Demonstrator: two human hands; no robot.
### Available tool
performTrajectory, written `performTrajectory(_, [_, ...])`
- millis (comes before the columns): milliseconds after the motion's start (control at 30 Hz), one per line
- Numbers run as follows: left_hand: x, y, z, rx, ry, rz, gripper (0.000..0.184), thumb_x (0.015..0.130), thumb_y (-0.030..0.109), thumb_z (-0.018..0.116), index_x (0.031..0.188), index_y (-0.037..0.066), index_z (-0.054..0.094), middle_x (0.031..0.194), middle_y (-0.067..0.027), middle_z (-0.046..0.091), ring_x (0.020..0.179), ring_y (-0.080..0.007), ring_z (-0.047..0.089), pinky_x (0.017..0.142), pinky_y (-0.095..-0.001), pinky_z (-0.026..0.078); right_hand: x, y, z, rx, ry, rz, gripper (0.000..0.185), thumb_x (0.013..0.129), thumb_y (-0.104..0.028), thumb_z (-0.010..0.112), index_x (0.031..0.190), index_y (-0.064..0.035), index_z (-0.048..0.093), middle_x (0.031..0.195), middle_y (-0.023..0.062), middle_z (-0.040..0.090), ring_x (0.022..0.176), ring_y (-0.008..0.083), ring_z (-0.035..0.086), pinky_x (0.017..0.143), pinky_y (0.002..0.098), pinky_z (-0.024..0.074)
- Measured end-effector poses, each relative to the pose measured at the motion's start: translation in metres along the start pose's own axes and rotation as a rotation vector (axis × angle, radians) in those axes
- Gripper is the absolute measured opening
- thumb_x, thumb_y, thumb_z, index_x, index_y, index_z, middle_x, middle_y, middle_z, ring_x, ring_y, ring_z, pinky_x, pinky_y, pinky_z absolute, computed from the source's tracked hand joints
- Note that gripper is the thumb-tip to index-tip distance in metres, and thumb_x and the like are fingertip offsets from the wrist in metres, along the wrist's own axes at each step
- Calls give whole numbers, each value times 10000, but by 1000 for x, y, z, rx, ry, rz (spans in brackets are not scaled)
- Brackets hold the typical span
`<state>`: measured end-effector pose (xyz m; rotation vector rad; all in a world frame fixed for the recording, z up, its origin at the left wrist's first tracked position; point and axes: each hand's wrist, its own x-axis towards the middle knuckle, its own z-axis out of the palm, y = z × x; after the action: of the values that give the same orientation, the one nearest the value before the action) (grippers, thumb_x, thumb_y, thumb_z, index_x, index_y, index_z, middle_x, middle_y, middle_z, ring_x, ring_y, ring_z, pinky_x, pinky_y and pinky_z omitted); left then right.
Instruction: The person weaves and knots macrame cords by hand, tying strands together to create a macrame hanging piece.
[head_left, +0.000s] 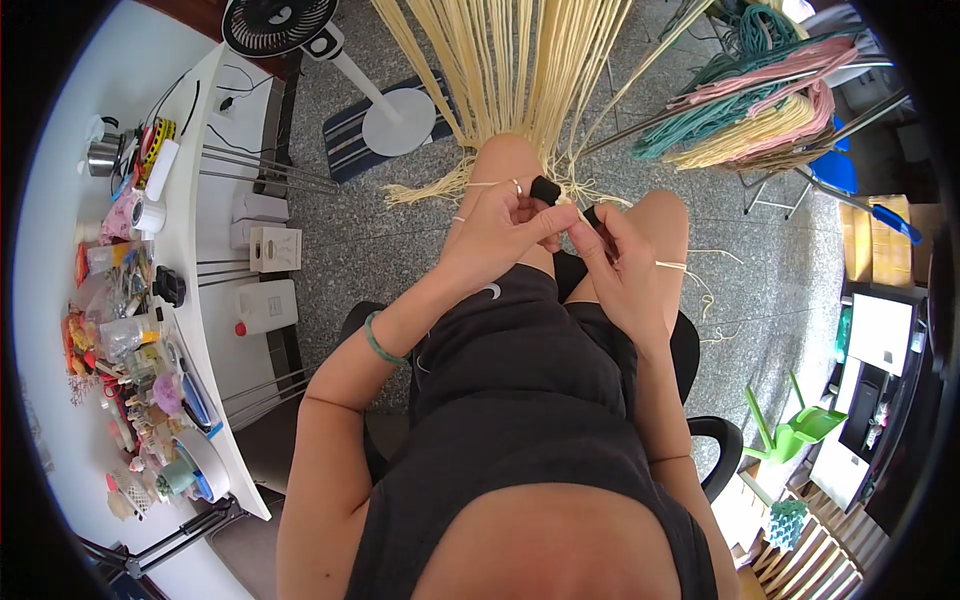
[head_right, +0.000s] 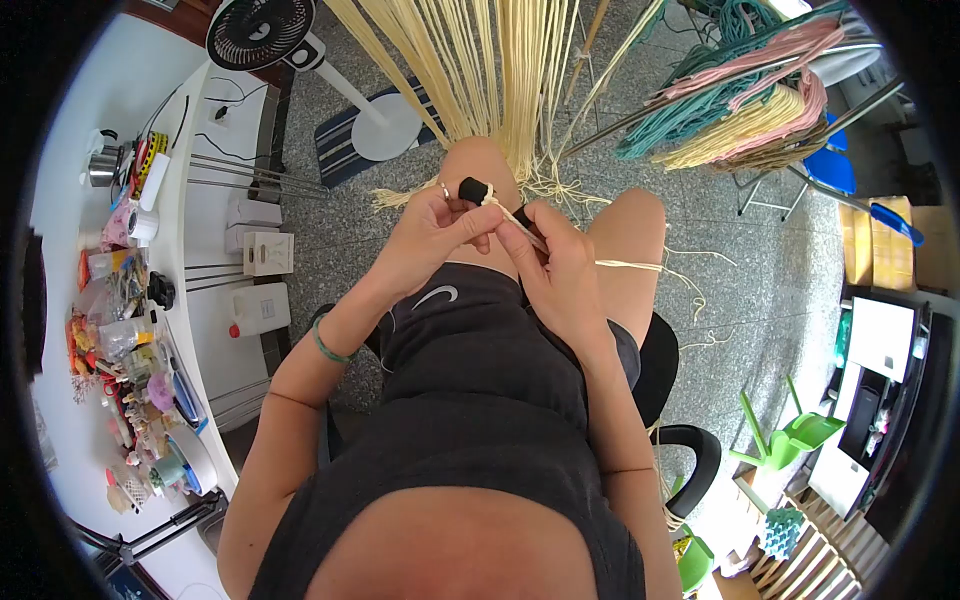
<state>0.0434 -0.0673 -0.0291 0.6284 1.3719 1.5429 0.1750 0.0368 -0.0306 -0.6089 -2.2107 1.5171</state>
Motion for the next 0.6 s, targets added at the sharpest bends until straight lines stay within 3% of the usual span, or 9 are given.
performTrajectory(167, [-5,12,9,-76,-34,30,165,854,210,612,863,46,589,728,39,542,566,-14,376,501,-172,291,2,8,8,102,14,-65,179,875,-126,545,788,20,488,618,101,468,530,154,416,492,288,343])
performTrajectory(267, [-3,9,11,-40,18,38,159,862,211,600,840,53,587,707,57,520,560,-4,338,487,-169,255,2,7,9,113,9,-122,178,888,-137,527,809,20,497,624,109,479,536,174,418,505,300,349])
performTrajectory(400, [-4,6,7,-49,-3,35,153,862,203,599,832,54,587,712,57,521,570,-4,340,489,-172,259,1,7,9,92,19,-103,195,877,-124,551,761,23,497,582,60,419,515,108,373,467,265,302])
performTrajectory(467, [-4,3,3,-51,43,-8,121,846,147,618,867,35,576,742,53,545,654,4,449,566,-161,360,-1,8,9,141,30,-58,212,873,-117,560,725,20,495,560,29,389,506,73,344,449,247,271])
performTrajectory(600, [-4,4,8,-20,110,72,123,833,147,636,824,47,564,696,71,500,621,13,401,532,-157,321,-4,8,12,364,109,-2,291,857,-85,586,608,-3,459,544,-50,323,519,13,273,437,220,188])
